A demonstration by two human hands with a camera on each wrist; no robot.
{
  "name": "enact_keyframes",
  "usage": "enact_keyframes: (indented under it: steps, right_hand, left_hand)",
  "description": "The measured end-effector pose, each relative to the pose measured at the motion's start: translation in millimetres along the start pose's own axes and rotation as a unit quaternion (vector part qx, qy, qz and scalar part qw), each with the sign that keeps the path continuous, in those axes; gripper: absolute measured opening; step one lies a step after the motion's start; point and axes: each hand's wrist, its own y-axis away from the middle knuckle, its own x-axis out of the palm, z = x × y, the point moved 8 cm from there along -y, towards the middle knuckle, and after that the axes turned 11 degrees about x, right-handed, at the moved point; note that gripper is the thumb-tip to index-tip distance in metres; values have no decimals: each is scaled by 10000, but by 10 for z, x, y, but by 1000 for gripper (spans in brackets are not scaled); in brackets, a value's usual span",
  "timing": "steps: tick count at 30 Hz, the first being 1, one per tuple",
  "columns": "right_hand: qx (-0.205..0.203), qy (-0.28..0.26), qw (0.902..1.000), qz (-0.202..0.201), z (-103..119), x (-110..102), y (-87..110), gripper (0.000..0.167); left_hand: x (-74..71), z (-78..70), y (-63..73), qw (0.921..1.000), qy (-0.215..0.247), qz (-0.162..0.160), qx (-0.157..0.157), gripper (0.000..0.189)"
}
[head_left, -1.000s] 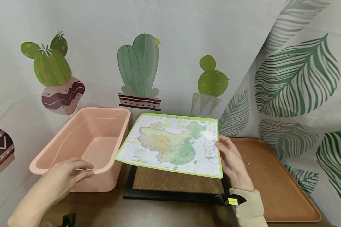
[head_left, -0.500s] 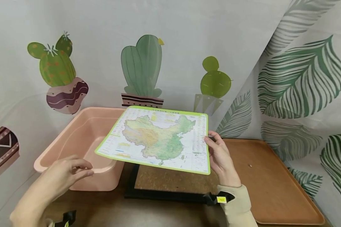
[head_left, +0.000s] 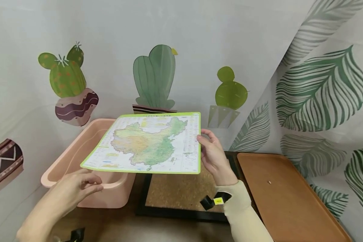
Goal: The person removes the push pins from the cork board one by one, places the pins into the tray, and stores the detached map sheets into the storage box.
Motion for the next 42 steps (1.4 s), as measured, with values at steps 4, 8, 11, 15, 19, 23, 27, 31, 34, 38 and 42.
enact_keyframes:
  steps: [4, 8, 11, 15, 19, 23, 27, 31, 34, 38, 42]
  right_hand:
    - [23, 210, 9998, 24, -11, 211, -95, 26]
    - [108, 361, 9993, 30, -29, 384, -184, 25]
    - [100, 512, 9986, 73, -50, 530, -255, 23]
    - [99, 736, 9971, 191, -110, 746, -337, 22]
    - [227, 853, 9957, 271, -216, 924, -402, 22]
    - [268, 1035, 9941, 193, -331, 1061, -459, 20]
    - [224, 1291, 9913, 143, -426, 1195, -485, 18]
    - [238, 1540, 9877, 124, -529, 1307, -521, 17]
    - [260, 1704, 9850, 56, -610, 1352, -560, 16]
    - [313, 1827, 9826, -95, -707, 1361, -617, 16]
    - [399, 1913, 9805, -227, -778, 1352, -661, 15]
  left_hand:
    - [-6, 13, 31, 9999, -41, 100, -126, 16]
    - [-18, 16, 29, 9999, -104, 72, -57, 17]
    - [-49, 12, 24, 9997, -206, -63, 102, 20]
    - [-75, 20, 31, 9995, -206, -153, 171, 21]
    - [-70, 22, 35, 9996, -172, -154, 150, 20]
    - [-55, 16, 33, 9994, -204, -190, 217, 21]
    - [-46, 25, 40, 9992, -170, -265, 254, 21]
    - [-35, 41, 46, 9992, -160, -284, 225, 21]
    - [-15, 53, 42, 9995, -116, -231, 180, 20]
    - [7, 51, 25, 9995, 34, -207, 214, 20]
    - [15, 37, 13, 9991, 75, -248, 327, 21]
